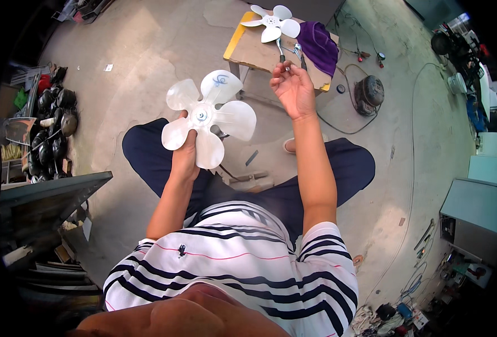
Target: The person manipulates a small fan motor and plastic fan blade by hand, using a screwdriver to tighten components and fitting the blades onto the shaft.
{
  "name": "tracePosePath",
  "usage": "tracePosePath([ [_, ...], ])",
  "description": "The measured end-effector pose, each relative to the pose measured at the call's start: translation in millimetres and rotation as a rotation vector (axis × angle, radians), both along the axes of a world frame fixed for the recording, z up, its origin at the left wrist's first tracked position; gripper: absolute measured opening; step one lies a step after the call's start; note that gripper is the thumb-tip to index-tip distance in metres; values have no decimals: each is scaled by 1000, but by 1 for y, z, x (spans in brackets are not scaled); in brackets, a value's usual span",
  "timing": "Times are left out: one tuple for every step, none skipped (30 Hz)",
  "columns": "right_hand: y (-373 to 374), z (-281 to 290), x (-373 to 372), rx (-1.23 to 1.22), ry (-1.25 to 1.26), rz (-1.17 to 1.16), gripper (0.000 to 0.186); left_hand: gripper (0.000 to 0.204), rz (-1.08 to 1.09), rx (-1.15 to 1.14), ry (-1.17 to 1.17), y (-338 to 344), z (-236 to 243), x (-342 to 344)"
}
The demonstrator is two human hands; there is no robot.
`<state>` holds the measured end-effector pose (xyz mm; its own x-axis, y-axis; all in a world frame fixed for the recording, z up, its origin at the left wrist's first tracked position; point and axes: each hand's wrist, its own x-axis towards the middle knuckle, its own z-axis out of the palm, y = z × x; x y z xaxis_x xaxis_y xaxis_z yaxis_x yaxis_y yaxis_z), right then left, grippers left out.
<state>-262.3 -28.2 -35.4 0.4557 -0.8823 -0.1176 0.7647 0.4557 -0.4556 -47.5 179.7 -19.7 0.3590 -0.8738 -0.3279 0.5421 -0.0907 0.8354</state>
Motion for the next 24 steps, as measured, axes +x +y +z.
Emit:
tracePosePath([
  [7,5,-4,14,-14,6,16,66,5,23,72,0,4,-2],
  [14,8,-8,28,-27,11,17,66,8,4,87,0,4,-4],
  [21,9,-12,22,126,-44,23,65,9,-19,102,-1,5,-6],
  [31,10,-16,-15,268,-48,24,65,18,-44,119,-2,7,-8],
  [44,11,-21,-52,409,-52,24,65,47,-36,72,-2,10,-12],
  [58,13,-27,-90,553,-57,25,65,77,-29,27,-2,16,-16],
  [74,15,-27,-103,618,-13,27,65,106,-24,-15,-3,19,-21],
  [89,17,-24,-117,684,31,29,65,130,-38,-45,-5,20,-24],
  [101,11,-22,-153,721,129,30,64,151,-51,-75,-6,21,-27],
  [112,7,-18,-188,758,225,32,64,168,-65,-103,-8,22,-31],
  [122,4,-10,-222,774,258,34,63,163,-108,-175,-9,18,-34],
  [131,4,4,-260,779,305,36,62,173,-148,-255,-6,11,-33],
  [137,3,12,-203,670,318,36,61,173,-191,-329,-6,6,-34],
  [141,1,19,-148,560,331,37,61,171,-216,-411,-5,3,-36],
  [144,1,23,-95,450,342,38,61,169,-244,-492,-6,4,-40],
  [149,2,26,-94,433,301,38,60,169,-272,-574,-6,5,-43],
  [153,4,29,-94,415,262,38,62,152,-282,-688,-4,8,-46],
  [156,5,30,-92,400,225,38,65,149,-294,-759,-1,14,-49],
  [155,-6,28,-107,336,240,37,66,147,-292,-777,-1,11,-49],
  [153,-9,26,-108,318,257,36,68,147,-289,-796,-1,8,-48],
  [153,-10,24,-104,305,273,36,66,145,-300,-822,0,9,-49],
  [153,-12,23,-100,290,289,35,64,144,-310,-850,1,13,-50],
  [153,-12,23,-87,302,287,36,62,142,-321,-878,2,16,-51],
  [154,-10,23,-72,315,286,36,61,141,-332,-879,2,18,-51],
])
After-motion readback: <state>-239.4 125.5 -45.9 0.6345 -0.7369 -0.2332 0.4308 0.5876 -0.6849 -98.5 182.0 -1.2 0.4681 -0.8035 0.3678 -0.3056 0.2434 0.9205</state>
